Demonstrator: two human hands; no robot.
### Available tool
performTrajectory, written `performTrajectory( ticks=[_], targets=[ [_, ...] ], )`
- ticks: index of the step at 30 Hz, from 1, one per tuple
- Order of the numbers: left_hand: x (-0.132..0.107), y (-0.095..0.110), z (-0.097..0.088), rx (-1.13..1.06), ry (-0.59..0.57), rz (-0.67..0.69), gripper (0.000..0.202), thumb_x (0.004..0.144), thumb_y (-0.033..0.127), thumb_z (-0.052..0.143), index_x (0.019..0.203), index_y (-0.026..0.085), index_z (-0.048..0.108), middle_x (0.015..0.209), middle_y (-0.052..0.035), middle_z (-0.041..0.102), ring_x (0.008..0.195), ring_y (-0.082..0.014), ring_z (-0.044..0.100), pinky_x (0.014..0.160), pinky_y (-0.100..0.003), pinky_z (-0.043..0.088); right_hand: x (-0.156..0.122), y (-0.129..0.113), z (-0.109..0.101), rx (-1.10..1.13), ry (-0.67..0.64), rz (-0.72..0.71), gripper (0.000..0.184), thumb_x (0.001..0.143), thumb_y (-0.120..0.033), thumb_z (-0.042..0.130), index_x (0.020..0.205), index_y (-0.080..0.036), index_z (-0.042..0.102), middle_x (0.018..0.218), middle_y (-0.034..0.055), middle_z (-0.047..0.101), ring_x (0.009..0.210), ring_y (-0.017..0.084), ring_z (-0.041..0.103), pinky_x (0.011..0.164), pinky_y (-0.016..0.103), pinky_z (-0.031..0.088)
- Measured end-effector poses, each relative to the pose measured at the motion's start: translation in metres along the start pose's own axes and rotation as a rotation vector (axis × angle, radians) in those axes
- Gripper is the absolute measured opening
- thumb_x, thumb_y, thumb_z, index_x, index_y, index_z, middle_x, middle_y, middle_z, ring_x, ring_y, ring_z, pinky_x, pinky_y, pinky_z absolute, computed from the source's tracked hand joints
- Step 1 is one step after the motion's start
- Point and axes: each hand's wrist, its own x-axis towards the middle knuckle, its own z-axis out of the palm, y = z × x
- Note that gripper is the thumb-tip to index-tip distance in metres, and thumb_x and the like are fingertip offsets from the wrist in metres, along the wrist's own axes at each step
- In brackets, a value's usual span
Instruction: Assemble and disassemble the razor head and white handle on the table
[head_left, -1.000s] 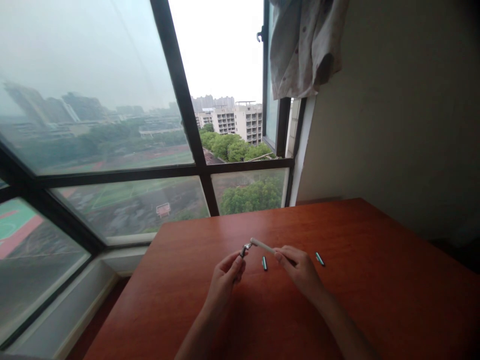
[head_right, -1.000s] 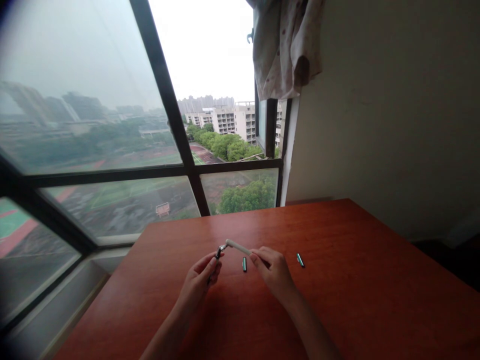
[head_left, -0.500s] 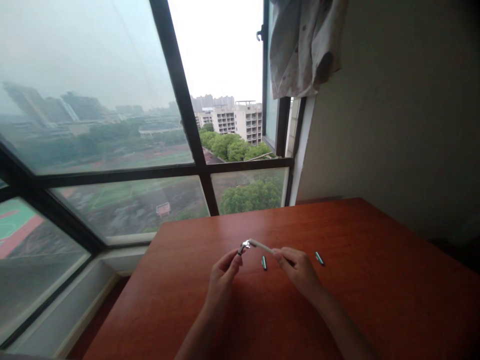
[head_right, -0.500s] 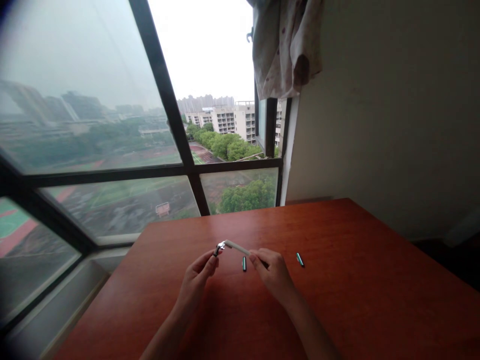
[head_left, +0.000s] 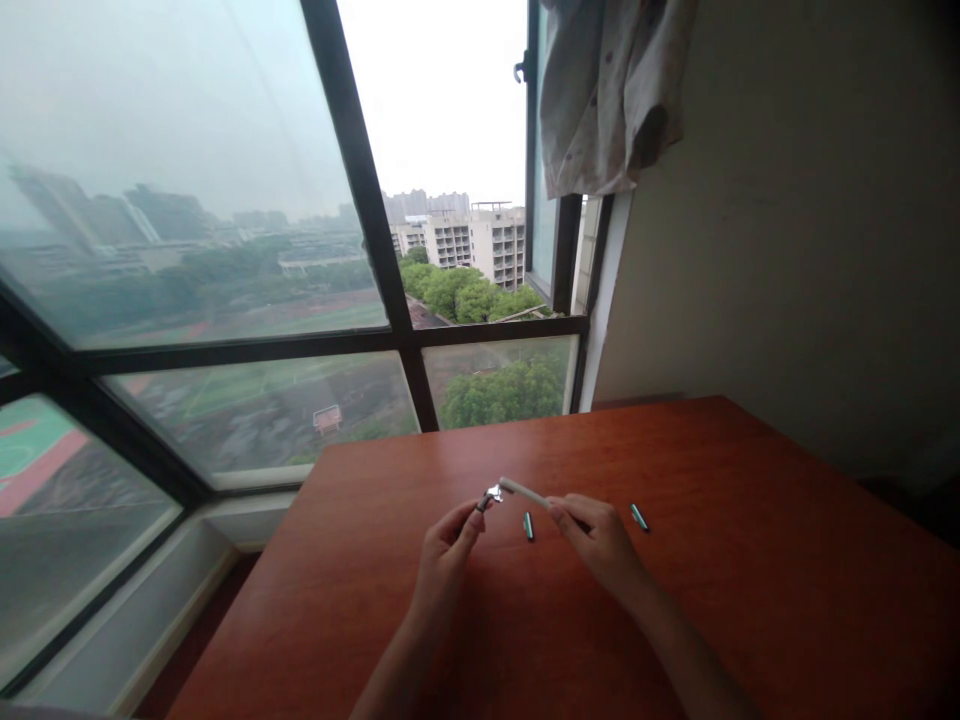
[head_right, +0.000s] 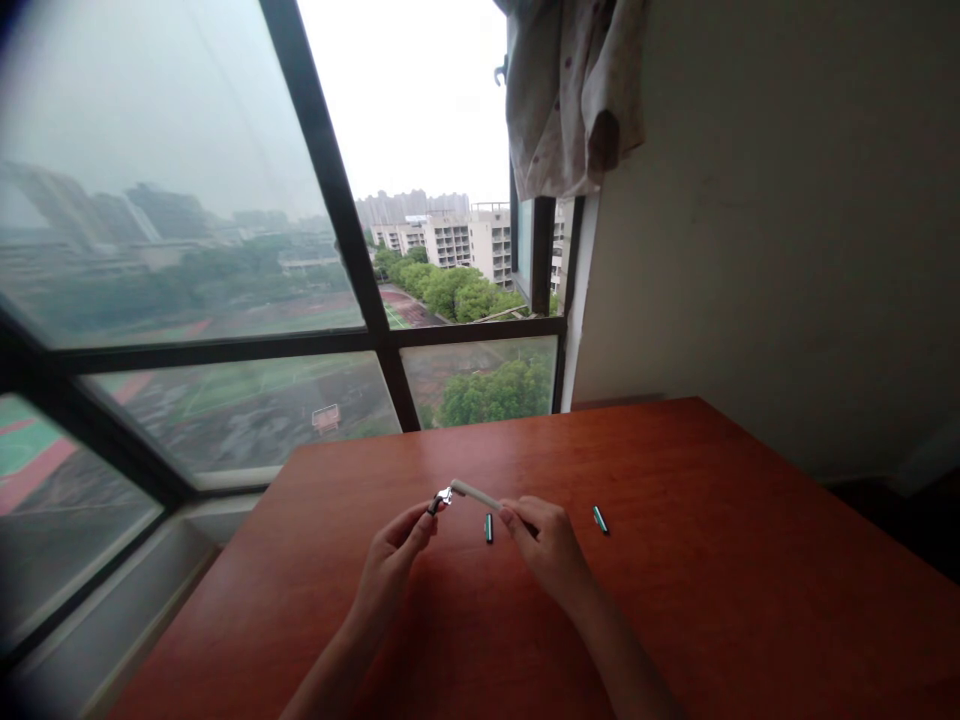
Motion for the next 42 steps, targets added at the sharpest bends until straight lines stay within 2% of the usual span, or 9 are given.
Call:
performTrajectory(
  ticks=[7, 15, 26, 34, 38, 42],
  targets=[
    [0.0006, 0.0001, -0.0011, 0.022, 0.041, 0.025, 0.040, 0.073, 0.047, 0.068, 0.099, 0.017, 0.074, 0.082, -0.0053, 0.068, 0.079, -0.0222, 0.056, 0.067, -0.027, 0.041, -0.0007, -0.0024, -0.0010, 0.037, -0.083, -0.020, 0.042, 0.094, -0.045, 0.041, 0.082, -0.017, 0.070, 0.066, 0.0013, 0.058, 0.062, 0.015, 0.054, 0.057, 0.024, 0.037],
    [0.0003, -0.0044, -0.0004, 0.016, 0.013, 0.028, 0.040, 0.074, 0.046, 0.068, 0.099, 0.016, 0.074, 0.083, -0.0056, 0.069, 0.078, -0.0213, 0.056, 0.068, -0.027, 0.042, 0.0008, -0.0011, 0.0003, -0.002, -0.006, -0.008, 0.040, 0.095, -0.041, 0.042, 0.080, -0.015, 0.069, 0.063, 0.0006, 0.056, 0.059, 0.014, 0.052, 0.056, 0.024, 0.036],
    [0.0012, 0.0021, -0.0007, 0.036, 0.066, 0.049, 0.039, 0.072, 0.047, 0.069, 0.097, 0.017, 0.075, 0.083, -0.0059, 0.069, 0.081, -0.0232, 0.057, 0.071, -0.028, 0.043, -0.0006, -0.0022, -0.0001, 0.010, -0.041, -0.007, 0.039, 0.094, -0.041, 0.042, 0.086, -0.016, 0.071, 0.066, 0.0018, 0.060, 0.062, 0.015, 0.055, 0.057, 0.024, 0.038],
    [0.0008, -0.0039, -0.0008, 0.047, 0.031, 0.054, 0.038, 0.075, 0.044, 0.068, 0.099, 0.016, 0.075, 0.087, -0.0070, 0.071, 0.082, -0.0236, 0.058, 0.072, -0.029, 0.044, 0.0007, 0.0021, 0.0013, 0.000, 0.008, -0.004, 0.040, 0.094, -0.042, 0.041, 0.088, -0.017, 0.071, 0.069, 0.0036, 0.063, 0.064, 0.016, 0.057, 0.059, 0.025, 0.041],
    [0.0008, -0.0020, -0.0010, 0.057, 0.049, 0.055, 0.037, 0.074, 0.044, 0.069, 0.097, 0.016, 0.075, 0.084, -0.0063, 0.071, 0.081, -0.0234, 0.059, 0.073, -0.029, 0.044, 0.0005, 0.0040, 0.0017, -0.019, 0.013, -0.004, 0.038, 0.094, -0.041, 0.043, 0.090, -0.016, 0.071, 0.072, 0.0048, 0.066, 0.066, 0.017, 0.059, 0.061, 0.026, 0.042],
    [0.0011, 0.0001, -0.0013, 0.055, 0.065, 0.053, 0.039, 0.073, 0.045, 0.069, 0.098, 0.016, 0.075, 0.088, -0.0073, 0.072, 0.083, -0.0246, 0.059, 0.075, -0.030, 0.045, 0.0000, 0.0050, 0.0014, -0.040, 0.018, -0.009, 0.038, 0.094, -0.041, 0.043, 0.091, -0.017, 0.072, 0.074, 0.0051, 0.067, 0.068, 0.018, 0.060, 0.062, 0.026, 0.043]
  ],
)
